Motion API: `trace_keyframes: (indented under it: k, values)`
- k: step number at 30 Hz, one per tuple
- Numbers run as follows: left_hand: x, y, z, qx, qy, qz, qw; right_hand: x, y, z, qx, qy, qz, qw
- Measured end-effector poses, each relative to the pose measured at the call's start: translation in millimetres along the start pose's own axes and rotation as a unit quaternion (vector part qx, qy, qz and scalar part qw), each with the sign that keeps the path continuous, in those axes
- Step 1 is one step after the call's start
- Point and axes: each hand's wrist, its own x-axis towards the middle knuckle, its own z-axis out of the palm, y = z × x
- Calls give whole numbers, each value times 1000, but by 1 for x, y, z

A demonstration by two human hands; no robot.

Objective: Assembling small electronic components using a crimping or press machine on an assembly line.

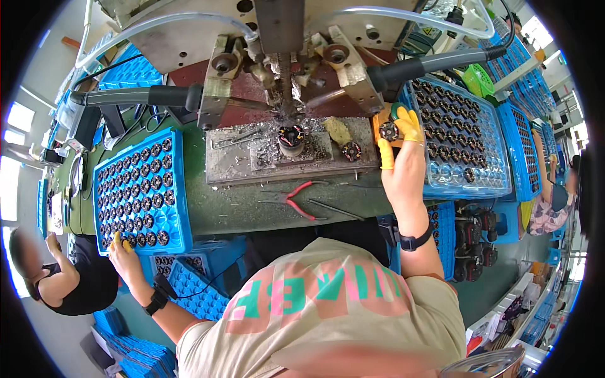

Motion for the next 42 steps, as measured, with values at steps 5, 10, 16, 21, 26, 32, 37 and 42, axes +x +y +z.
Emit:
trace_keyframes:
  k: [5,10,16,21,26,32,37,42]
  values:
    - [4,-9,4,2,0,-11,1000,-2,-1,3,-55,-11,-31,998]
    - [11,-14,10,7,6,1,1000,0,2,-2,-54,-6,-43,998]
    - [20,-29,13,-7,-8,-13,1000,-2,7,-53,131,5,23,991]
    - [31,-37,6,-32,-41,1,999,-27,41,-99,15,2,140,990]
    - [34,-28,1,-45,-59,-3,997,-44,52,-104,32,-74,158,984]
    - [32,-32,-4,-64,-62,-17,996,-40,44,-109,62,-58,147,985]
    - [26,-10,-21,-9,-1,-18,1000,-47,56,-111,-14,-88,141,986]
    - [18,30,-36,-262,85,-60,960,-49,60,-107,-20,-91,144,985]
